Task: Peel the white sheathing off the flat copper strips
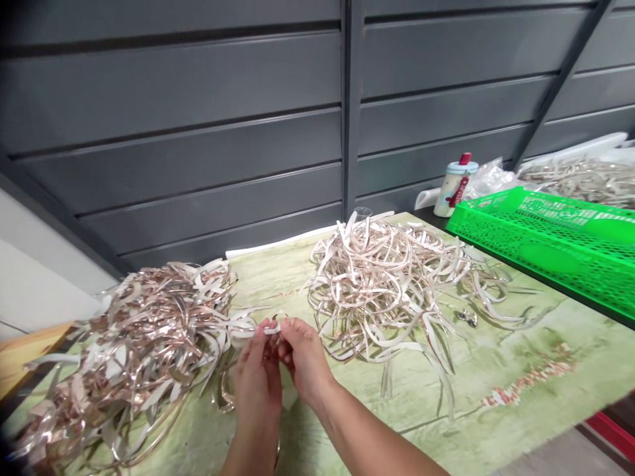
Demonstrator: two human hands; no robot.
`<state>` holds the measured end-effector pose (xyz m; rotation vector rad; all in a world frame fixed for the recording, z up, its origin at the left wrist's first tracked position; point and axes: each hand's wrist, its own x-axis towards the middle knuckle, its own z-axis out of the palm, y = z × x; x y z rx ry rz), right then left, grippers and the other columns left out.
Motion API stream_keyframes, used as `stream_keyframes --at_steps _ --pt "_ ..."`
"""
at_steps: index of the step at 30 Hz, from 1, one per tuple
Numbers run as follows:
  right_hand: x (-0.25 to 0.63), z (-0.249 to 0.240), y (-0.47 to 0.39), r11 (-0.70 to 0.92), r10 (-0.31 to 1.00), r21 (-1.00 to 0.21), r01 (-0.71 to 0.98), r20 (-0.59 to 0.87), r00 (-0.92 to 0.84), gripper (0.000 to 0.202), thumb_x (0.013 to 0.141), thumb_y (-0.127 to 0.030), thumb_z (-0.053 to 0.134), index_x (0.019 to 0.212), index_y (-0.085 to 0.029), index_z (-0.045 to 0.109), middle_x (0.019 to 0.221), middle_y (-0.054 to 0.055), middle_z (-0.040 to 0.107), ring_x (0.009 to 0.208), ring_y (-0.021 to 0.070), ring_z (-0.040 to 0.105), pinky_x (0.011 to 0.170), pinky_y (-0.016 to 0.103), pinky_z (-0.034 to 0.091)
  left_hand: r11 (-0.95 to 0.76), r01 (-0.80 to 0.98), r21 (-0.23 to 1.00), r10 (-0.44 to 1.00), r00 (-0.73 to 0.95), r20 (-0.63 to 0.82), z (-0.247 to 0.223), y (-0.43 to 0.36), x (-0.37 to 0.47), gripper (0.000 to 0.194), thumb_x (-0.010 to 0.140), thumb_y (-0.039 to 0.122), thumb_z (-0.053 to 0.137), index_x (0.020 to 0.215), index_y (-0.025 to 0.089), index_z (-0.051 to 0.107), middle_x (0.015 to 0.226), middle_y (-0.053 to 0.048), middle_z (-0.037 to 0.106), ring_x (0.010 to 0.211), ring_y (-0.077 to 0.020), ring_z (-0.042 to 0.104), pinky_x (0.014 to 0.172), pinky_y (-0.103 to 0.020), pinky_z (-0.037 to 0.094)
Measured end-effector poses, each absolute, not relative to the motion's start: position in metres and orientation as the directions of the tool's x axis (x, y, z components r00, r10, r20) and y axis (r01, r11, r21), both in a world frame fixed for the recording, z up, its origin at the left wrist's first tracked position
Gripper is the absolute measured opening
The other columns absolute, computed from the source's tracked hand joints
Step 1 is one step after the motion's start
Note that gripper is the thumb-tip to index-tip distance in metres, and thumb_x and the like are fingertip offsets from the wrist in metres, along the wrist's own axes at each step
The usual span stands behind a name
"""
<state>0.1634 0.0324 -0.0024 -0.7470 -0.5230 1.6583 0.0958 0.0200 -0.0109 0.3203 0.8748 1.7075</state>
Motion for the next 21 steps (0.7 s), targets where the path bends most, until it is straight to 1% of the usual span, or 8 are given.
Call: stream_keyframes --at_steps 3,5,7,9,11,13,18,21 --pt "0.162 0.002 0.028 -0.202 0.979 -0.741 -0.64 -0.173 -0.109 0.035 0.071 -0.044 0.078 0.065 -0.017 0.057 0.049 -0.006 0.049 0.046 0.0077 0.038 0.045 0.02 0.027 -0.097 -0.584 0.806 0.902 -0.393 -0.177 -0.01 0.018 0.097 0.029 0.071 0.035 0.08 0.089 0.013 0.074 0.082 -0.006 0.073 0.069 -0.0127 0.066 0.062 -0.022 0.051" --pt "0.161 0.002 0.027 -0.199 0.98 -0.741 -0.641 -0.165 -0.114 0.035 0.073 -0.044 0.077 0.064 -0.018 0.055 0.048 -0.006 0.049 0.045 0.0073 0.037 0.045 0.02 0.025 -0.102 -0.532 0.841 0.884 -0.435 -0.168 -0.009 0.017 0.097 0.029 0.073 0.038 0.078 0.088 0.013 0.074 0.079 -0.006 0.073 0.066 -0.013 0.065 0.059 -0.022 0.05" --pt "0.16 0.002 0.026 -0.203 0.979 -0.701 -0.684 -0.153 -0.134 0.036 0.075 -0.042 0.075 0.062 -0.018 0.052 0.048 -0.006 0.049 0.044 0.007 0.036 0.045 0.02 0.025 -0.103 -0.535 0.838 0.875 -0.45 -0.179 -0.007 0.017 0.096 0.029 0.073 0.039 0.077 0.086 0.012 0.073 0.07 -0.004 0.071 0.057 -0.0115 0.062 0.053 -0.021 0.047" --pt "0.16 0.001 0.026 -0.211 0.977 -0.628 -0.749 -0.151 -0.149 0.035 0.074 -0.039 0.076 0.062 -0.017 0.052 0.049 -0.005 0.049 0.045 0.0069 0.038 0.046 0.02 0.027 -0.117 -0.556 0.823 0.869 -0.458 -0.186 -0.006 0.017 0.095 0.028 0.072 0.038 0.078 0.083 0.013 0.072 0.064 -0.001 0.069 0.051 -0.0099 0.059 0.049 -0.02 0.045" --pt "0.159 0.001 0.025 -0.213 0.975 -0.55 -0.807 -0.167 -0.144 0.033 0.072 -0.036 0.079 0.062 -0.017 0.053 0.052 -0.005 0.051 0.047 0.007 0.041 0.048 0.02 0.031 -0.141 -0.581 0.802 0.864 -0.468 -0.187 -0.005 0.018 0.094 0.027 0.071 0.036 0.079 0.081 0.013 0.071 0.064 -0.001 0.069 0.05 -0.0092 0.059 0.05 -0.02 0.046" --pt "0.16 0.001 0.025 -0.216 0.973 -0.498 -0.84 -0.179 -0.144 0.031 0.071 -0.033 0.08 0.063 -0.017 0.054 0.055 -0.004 0.052 0.048 0.0072 0.044 0.049 0.019 0.034 -0.162 -0.605 0.78 0.859 -0.475 -0.19 -0.005 0.019 0.093 0.026 0.069 0.034 0.081 0.08 0.013 0.071 0.066 -0.002 0.07 0.052 -0.0093 0.06 0.051 -0.02 0.047" --pt "0.161 0.003 0.025 -0.211 0.974 -0.443 -0.871 -0.166 -0.152 0.029 0.073 -0.03 0.079 0.064 -0.016 0.056 0.055 -0.004 0.052 0.05 0.0073 0.045 0.048 0.018 0.036 -0.19 -0.644 0.741 0.838 -0.5 -0.22 -0.002 0.021 0.09 0.025 0.065 0.029 0.084 0.078 0.013 0.071 0.071 -0.003 0.072 0.056 -0.0107 0.064 0.053 -0.02 0.051" --pt "0.161 0.003 0.026 -0.181 0.98 -0.434 -0.883 -0.157 -0.124 0.029 0.071 -0.028 0.081 0.064 -0.016 0.055 0.055 -0.004 0.05 0.051 0.0076 0.045 0.047 0.018 0.035 -0.187 -0.654 0.733 0.822 -0.513 -0.248 0.0 0.022 0.087 0.021 0.067 0.026 0.082 0.079 0.012 0.072 0.072 -0.003 0.072 0.057 -0.01 0.064 0.052 -0.018 0.05"
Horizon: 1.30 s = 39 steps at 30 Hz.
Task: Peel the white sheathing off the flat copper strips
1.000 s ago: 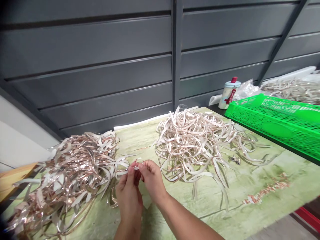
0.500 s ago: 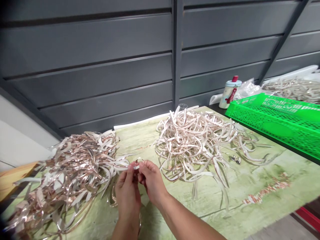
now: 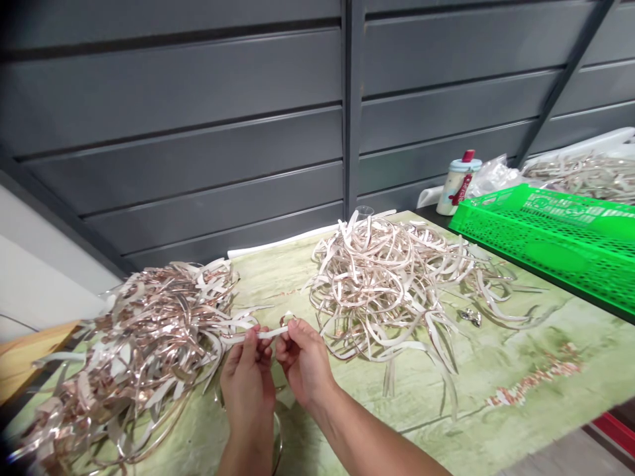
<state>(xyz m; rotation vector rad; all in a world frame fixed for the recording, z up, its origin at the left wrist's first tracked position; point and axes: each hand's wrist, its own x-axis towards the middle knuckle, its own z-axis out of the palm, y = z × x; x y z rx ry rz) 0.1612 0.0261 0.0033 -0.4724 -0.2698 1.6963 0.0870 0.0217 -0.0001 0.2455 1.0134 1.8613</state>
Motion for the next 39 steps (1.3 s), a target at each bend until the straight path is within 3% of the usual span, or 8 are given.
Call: stream_keyframes --at_steps 8,12,17,22,25,28,34,39 --pt "0.165 0.003 0.032 -0.116 0.988 -0.47 -0.875 -0.143 -0.054 0.028 0.069 -0.026 0.084 0.066 -0.015 0.058 0.055 -0.005 0.052 0.049 0.0055 0.048 0.042 0.014 0.036 -0.248 -0.654 0.714 0.79 -0.563 -0.242 0.007 0.021 0.079 0.014 0.072 0.021 0.079 0.082 0.013 0.073 0.075 -0.002 0.072 0.059 -0.0065 0.062 0.052 -0.014 0.048" --pt "0.178 0.004 0.037 -0.353 0.933 -0.519 -0.778 -0.254 -0.254 0.02 0.07 -0.019 0.084 0.075 -0.012 0.066 0.062 -0.001 0.065 0.051 0.0052 0.058 0.048 0.011 0.046 -0.296 -0.608 0.737 0.766 -0.612 -0.198 0.012 0.022 0.073 0.016 0.073 0.026 0.079 0.082 0.014 0.074 0.075 -0.002 0.072 0.06 -0.0065 0.061 0.055 -0.015 0.049" --pt "0.205 0.009 0.03 -0.546 0.834 -0.527 -0.651 -0.266 -0.484 0.029 0.071 -0.008 0.082 0.096 0.0 0.07 0.089 0.018 0.074 0.071 0.0139 0.072 0.064 0.016 0.056 -0.306 -0.503 0.808 0.747 -0.653 -0.124 0.011 0.021 0.073 0.027 0.075 0.041 0.076 0.082 0.015 0.074 0.074 -0.002 0.071 0.063 -0.0097 0.062 0.057 -0.02 0.049" --pt "0.225 -0.003 0.005 -0.573 0.763 -0.655 -0.493 -0.205 -0.614 0.035 0.075 -0.016 0.081 0.107 -0.006 0.07 0.101 0.015 0.073 0.075 0.0109 0.071 0.066 0.014 0.053 -0.317 -0.485 0.815 0.73 -0.674 -0.117 0.009 0.021 0.073 0.025 0.074 0.04 0.076 0.081 0.016 0.073 0.075 -0.002 0.072 0.062 -0.01 0.062 0.058 -0.022 0.048" --pt "0.23 0.002 -0.01 -0.44 0.794 -0.841 -0.316 -0.2 -0.574 0.03 0.076 -0.025 0.081 0.101 -0.011 0.072 0.092 0.011 0.074 0.061 0.0079 0.066 0.049 0.013 0.042 -0.329 -0.469 0.82 0.718 -0.688 -0.105 0.011 0.022 0.069 0.026 0.075 0.042 0.075 0.078 0.017 0.072 0.074 -0.002 0.071 0.065 -0.0115 0.062 0.059 -0.023 0.047" --pt "0.224 0.025 -0.017 -0.168 0.897 -0.972 -0.162 -0.083 -0.433 0.024 0.082 -0.035 0.074 0.092 -0.013 0.071 0.077 0.005 0.071 0.056 0.0074 0.057 0.05 0.017 0.039 -0.278 -0.404 0.871 0.744 -0.665 -0.071 0.014 0.018 0.07 0.028 0.076 0.044 0.074 0.075 0.016 0.073 0.074 -0.002 0.072 0.063 -0.0109 0.059 0.058 -0.022 0.044" --pt "0.188 0.047 0.0 0.177 0.982 -0.972 0.153 0.164 -0.093 0.025 0.084 -0.034 0.068 0.103 -0.02 0.065 0.098 0.005 0.066 0.087 0.0196 0.058 0.079 0.031 0.044 -0.229 -0.37 0.9 0.8 -0.599 -0.043 0.014 0.01 0.077 0.029 0.075 0.043 0.074 0.067 0.015 0.069 0.075 -0.003 0.072 0.072 -0.0138 0.061 0.065 -0.023 0.045" --pt "0.176 0.038 0.012 0.205 0.969 -0.97 0.128 0.182 -0.17 0.022 0.092 -0.035 0.055 0.081 -0.018 0.063 0.07 -0.001 0.057 0.068 0.0141 0.052 0.065 0.026 0.039 -0.144 -0.319 0.937 0.882 -0.471 -0.025 0.015 0.01 0.071 0.033 0.081 0.047 0.067 0.078 0.015 0.073 0.077 -0.005 0.072 0.067 -0.016 0.062 0.061 -0.025 0.046"
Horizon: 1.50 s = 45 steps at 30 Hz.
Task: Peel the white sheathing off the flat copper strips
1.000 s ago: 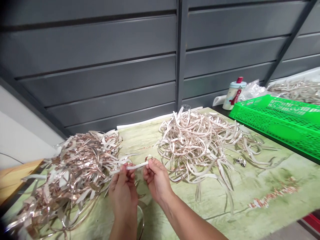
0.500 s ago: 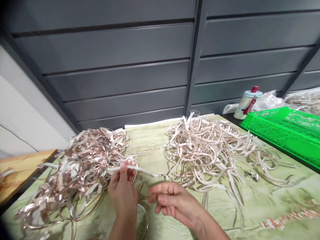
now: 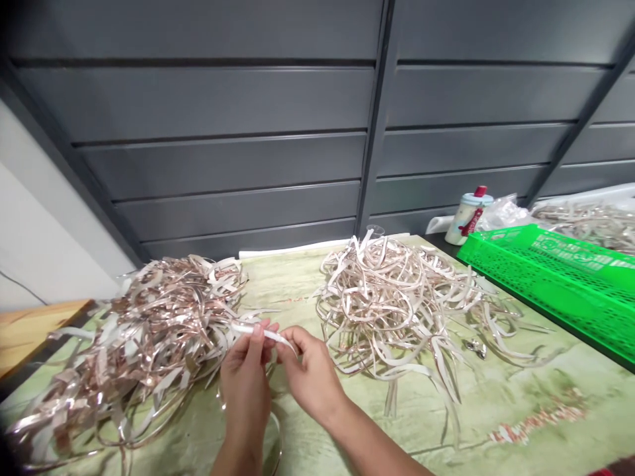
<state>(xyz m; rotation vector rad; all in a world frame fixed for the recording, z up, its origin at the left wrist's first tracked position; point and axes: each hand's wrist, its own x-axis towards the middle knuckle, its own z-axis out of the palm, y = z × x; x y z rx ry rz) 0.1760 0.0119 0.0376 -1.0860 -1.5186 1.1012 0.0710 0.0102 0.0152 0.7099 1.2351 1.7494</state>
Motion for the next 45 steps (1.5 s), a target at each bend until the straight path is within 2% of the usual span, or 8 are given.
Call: stream_keyframes --at_steps 4,8,15,20,24,28,34,45 --pt "0.189 0.051 0.015 0.085 0.98 -0.996 0.001 0.083 -0.18 0.026 0.089 -0.04 0.059 0.077 -0.017 0.06 0.057 -0.006 0.047 0.05 0.0094 0.037 0.049 0.023 0.028 -0.122 0.052 0.991 0.908 -0.397 0.133 0.022 0.003 0.07 0.044 0.09 0.05 0.052 0.075 0.015 0.073 0.061 -0.005 0.067 0.05 -0.0148 0.054 0.05 -0.027 0.041" --pt "0.204 0.067 0.013 0.008 0.976 -1.0 -0.017 0.011 -0.217 0.03 0.086 -0.042 0.061 0.07 -0.018 0.053 0.054 -0.006 0.045 0.044 0.0076 0.032 0.043 0.022 0.023 -0.46 0.411 0.787 0.695 -0.384 0.608 0.026 -0.002 0.074 0.019 0.087 0.033 0.062 0.091 0.019 0.073 0.08 -0.006 0.07 0.073 -0.0196 0.063 0.069 -0.032 0.049" --pt "0.22 0.079 0.0 0.224 0.959 -0.949 0.223 0.174 -0.226 0.032 0.089 -0.036 0.058 0.063 -0.018 0.051 0.059 -0.004 0.044 0.056 0.0109 0.039 0.053 0.023 0.03 -0.667 0.283 0.689 0.718 -0.005 0.696 0.025 0.005 0.073 0.025 0.089 0.015 0.055 0.107 0.023 0.071 0.095 -0.007 0.073 0.087 -0.0202 0.069 0.076 -0.029 0.054" --pt "0.249 0.083 -0.009 0.579 0.815 -0.474 0.663 0.312 -0.489 0.019 0.089 -0.018 0.048 0.075 -0.018 0.06 0.065 0.001 0.056 0.06 0.0145 0.048 0.062 0.027 0.037 -0.601 0.316 0.735 0.788 0.078 0.611 0.021 -0.001 0.074 0.021 0.091 0.024 0.052 0.089 0.025 0.072 0.081 -0.004 0.072 0.074 -0.0191 0.068 0.065 -0.025 0.053" --pt "0.296 0.112 -0.028 0.725 0.681 -0.087 0.683 0.236 -0.693 0.022 0.076 -0.006 0.051 0.088 -0.016 0.066 0.07 0.007 0.065 0.061 0.0183 0.052 0.069 0.035 0.041 -0.56 0.45 0.695 0.753 -0.072 0.654 0.017 0.008 0.055 0.017 0.085 0.034 0.058 0.083 0.027 0.072 0.075 -0.001 0.073 0.066 -0.0202 0.067 0.061 -0.027 0.053" --pt "0.351 0.15 -0.061 0.574 0.811 -0.56 0.597 0.289 -0.509 0.019 0.091 -0.014 0.053 0.091 -0.021 0.071 0.074 0.006 0.067 0.068 0.0177 0.059 0.066 0.031 0.045 -0.398 0.47 0.788 0.497 -0.611 0.616 0.029 0.015 0.048 0.02 0.082 0.041 0.062 0.088 0.025 0.072 0.078 -0.001 0.073 0.072 -0.0238 0.067 0.072 -0.034 0.054" --pt "0.391 0.149 -0.074 0.55 0.835 -0.83 0.094 0.542 -0.096 0.013 0.089 -0.033 0.065 0.091 -0.026 0.076 0.068 0.005 0.067 0.061 0.0181 0.058 0.062 0.034 0.048 -0.603 0.548 0.579 0.645 -0.091 0.758 0.05 0.031 0.107 0.021 0.088 0.03 0.056 0.094 0.022 0.074 0.094 -0.006 0.072 0.091 -0.024 0.064 0.086 -0.036 0.048" --pt "0.392 0.137 -0.038 0.219 0.967 -0.916 0.337 0.251 0.053 0.043 0.092 -0.054 0.053 0.084 -0.018 0.076 0.081 0.007 0.074 0.06 0.0133 0.059 0.057 0.026 0.045 -0.61 0.27 0.745 0.739 0.534 0.412 0.034 0.049 0.177 0.044 0.095 0.036 0.046 0.138 0.03 0.053 0.145 -0.007 0.052 0.137 -0.0259 0.041 0.113 -0.049 0.03"
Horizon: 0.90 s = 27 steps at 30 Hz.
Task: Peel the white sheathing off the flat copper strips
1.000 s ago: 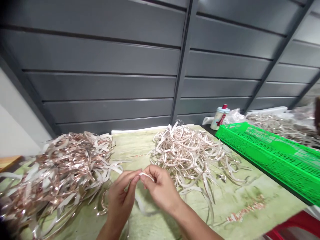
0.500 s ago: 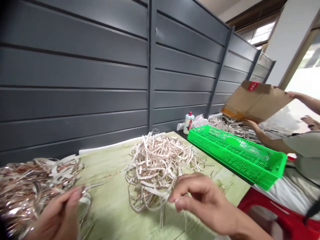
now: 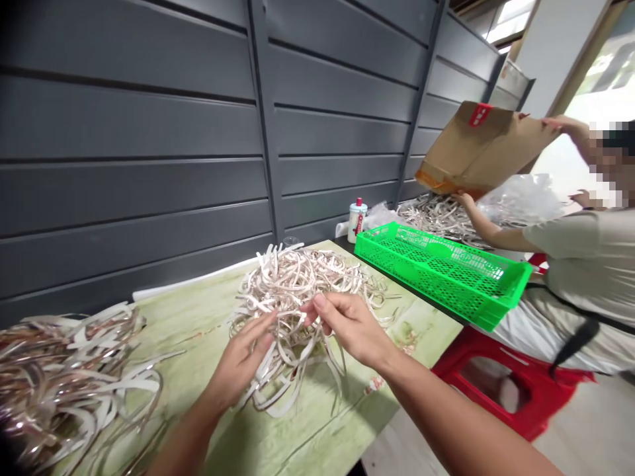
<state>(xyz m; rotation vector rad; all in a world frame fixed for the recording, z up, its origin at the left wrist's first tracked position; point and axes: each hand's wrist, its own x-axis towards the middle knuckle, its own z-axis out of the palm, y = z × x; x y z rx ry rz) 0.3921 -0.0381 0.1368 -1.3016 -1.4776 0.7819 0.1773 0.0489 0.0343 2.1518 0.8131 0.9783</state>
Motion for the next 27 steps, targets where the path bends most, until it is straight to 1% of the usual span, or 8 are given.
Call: stream_keyframes --at_steps 4,6,10,12,14,17,21,27 --pt "0.391 0.117 -0.021 0.113 0.991 -0.991 0.064 0.117 0.058 0.045 0.086 -0.058 0.058 0.075 -0.015 0.069 0.063 0.003 0.067 0.046 0.0092 0.051 0.045 0.022 0.037 -0.751 0.317 0.58 0.596 0.702 0.389 0.014 0.019 0.166 0.058 0.081 0.04 0.069 0.136 0.031 0.054 0.152 -0.006 0.043 0.143 -0.0306 0.031 0.113 -0.055 0.03" --pt "0.395 0.116 -0.017 0.12 0.989 -0.992 -0.035 0.116 0.087 0.045 0.086 -0.056 0.06 0.068 -0.016 0.065 0.053 -0.001 0.059 0.043 0.0083 0.046 0.042 0.02 0.033 -0.787 0.427 0.445 0.602 0.687 0.406 -0.006 0.013 0.169 0.042 0.089 0.024 0.058 0.131 0.028 0.059 0.147 -0.007 0.048 0.139 -0.0286 0.038 0.112 -0.057 0.029" --pt "0.427 0.15 -0.022 0.495 0.834 -0.829 -0.26 0.369 0.41 0.04 0.084 -0.042 0.07 0.056 -0.019 0.051 0.046 -0.008 0.036 0.04 0.0059 0.027 0.036 0.017 0.02 -0.803 0.531 0.27 0.593 0.674 0.44 -0.037 0.019 0.181 0.044 0.09 0.005 0.042 0.121 0.026 0.066 0.138 -0.005 0.058 0.136 -0.0273 0.043 0.113 -0.058 0.028" --pt "0.446 0.174 -0.033 0.664 0.699 -0.711 -0.231 0.479 0.531 0.035 0.086 -0.038 0.07 0.061 -0.02 0.054 0.05 -0.007 0.034 0.043 0.0066 0.027 0.036 0.017 0.021 -0.813 0.524 0.254 0.578 0.677 0.455 -0.04 0.023 0.185 0.041 0.09 0.012 0.048 0.127 0.026 0.063 0.142 -0.006 0.054 0.137 -0.0286 0.041 0.113 -0.056 0.028" --pt "0.454 0.187 -0.048 0.704 0.629 -0.701 -0.112 0.544 0.555 0.031 0.09 -0.039 0.064 0.066 -0.02 0.059 0.054 -0.005 0.04 0.046 0.0072 0.032 0.039 0.018 0.025 -0.811 0.504 0.297 0.584 0.666 0.465 -0.035 0.024 0.187 0.054 0.088 0.029 0.059 0.141 0.025 0.048 0.147 -0.009 0.049 0.138 -0.0306 0.04 0.113 -0.055 0.029" --pt "0.442 0.182 -0.066 0.475 0.83 -0.879 0.053 0.467 0.307 0.034 0.092 -0.048 0.058 0.074 -0.019 0.066 0.058 -0.002 0.053 0.048 0.0082 0.04 0.042 0.02 0.029 -0.787 0.48 0.387 0.617 0.625 0.478 -0.019 0.021 0.191 0.087 0.072 0.056 0.072 0.147 0.026 0.04 0.145 -0.013 0.05 0.134 -0.0361 0.043 0.11 -0.059 0.03" --pt "0.403 0.161 -0.074 0.231 0.97 -0.907 0.352 0.184 -0.161 0.024 0.089 -0.041 0.064 0.098 -0.019 0.068 0.081 0.003 0.066 0.066 0.0127 0.056 0.059 0.024 0.044 -0.785 0.476 0.397 0.619 0.581 0.528 0.003 0.011 0.192 0.056 0.077 0.053 0.068 0.127 0.03 0.062 0.13 -0.011 0.06 0.123 -0.0367 0.051 0.105 -0.062 0.034" --pt "0.353 0.172 -0.07 0.539 0.803 -0.632 0.557 0.187 -0.566 0.043 0.08 -0.031 0.074 0.12 -0.02 0.063 0.107 0.006 0.066 0.089 0.0177 0.061 0.076 0.027 0.049 -0.749 0.344 0.567 0.663 0.388 0.64 0.009 -0.017 0.161 0.03 0.09 0.024 0.055 0.118 0.025 0.065 0.113 -0.011 0.065 0.107 -0.0262 0.062 0.089 -0.04 0.053"
